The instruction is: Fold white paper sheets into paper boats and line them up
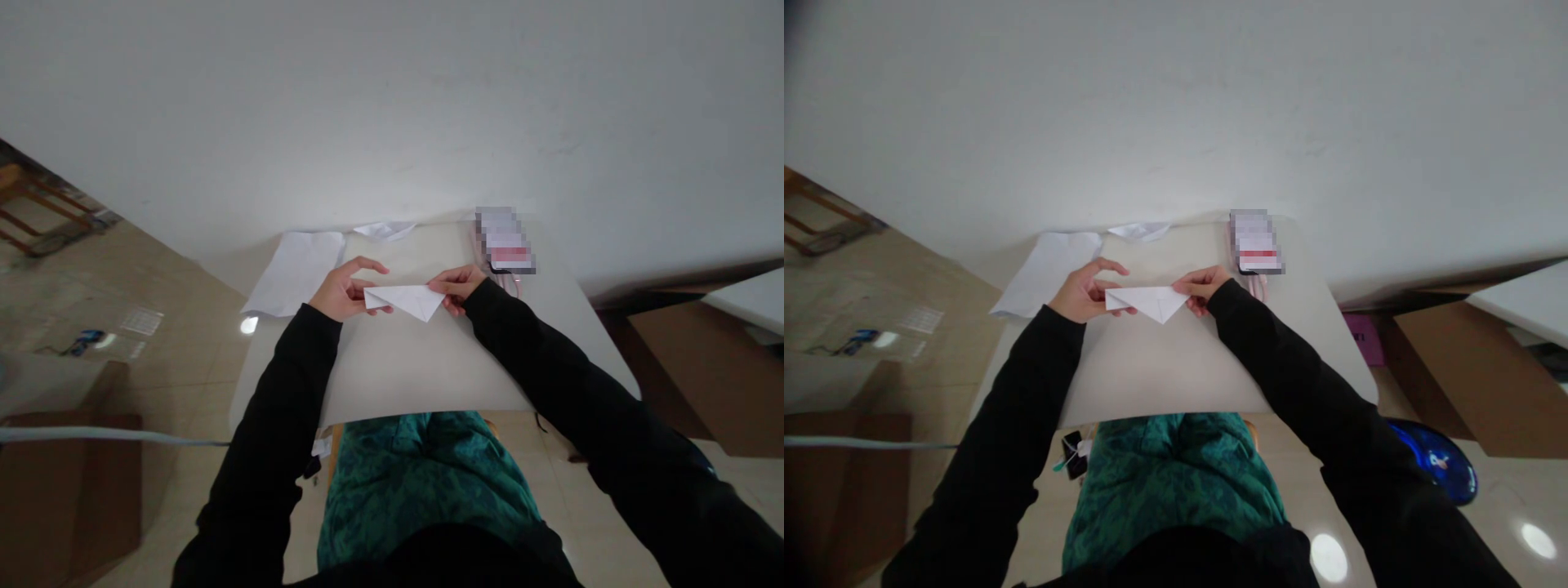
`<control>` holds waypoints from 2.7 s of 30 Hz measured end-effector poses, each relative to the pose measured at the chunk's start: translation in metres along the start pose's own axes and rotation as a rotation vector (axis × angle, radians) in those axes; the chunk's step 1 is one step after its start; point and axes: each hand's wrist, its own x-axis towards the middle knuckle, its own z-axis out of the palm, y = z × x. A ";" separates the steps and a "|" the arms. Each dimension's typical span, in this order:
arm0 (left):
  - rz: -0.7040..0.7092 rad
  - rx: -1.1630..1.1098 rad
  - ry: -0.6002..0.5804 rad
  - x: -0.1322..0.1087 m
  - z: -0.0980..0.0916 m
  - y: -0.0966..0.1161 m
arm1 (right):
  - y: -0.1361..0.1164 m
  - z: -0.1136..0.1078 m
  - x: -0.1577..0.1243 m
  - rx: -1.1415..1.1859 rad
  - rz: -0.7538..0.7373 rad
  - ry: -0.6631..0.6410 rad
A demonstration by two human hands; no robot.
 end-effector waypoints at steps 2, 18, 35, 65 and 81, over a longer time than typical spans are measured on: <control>0.028 0.026 -0.046 -0.001 -0.001 -0.004 | -0.001 0.000 0.000 -0.012 0.018 -0.014; 0.002 0.008 -0.171 -0.002 -0.012 -0.008 | -0.009 0.002 -0.005 -0.089 0.083 -0.024; -0.090 0.142 -0.057 0.001 -0.006 -0.008 | -0.006 -0.008 0.001 -0.149 0.041 -0.018; 0.116 0.035 0.231 0.018 0.005 -0.023 | -0.001 0.014 0.000 -0.093 -0.173 0.179; 0.234 0.126 0.644 0.021 0.021 -0.027 | 0.009 0.022 0.001 -0.147 -0.143 0.066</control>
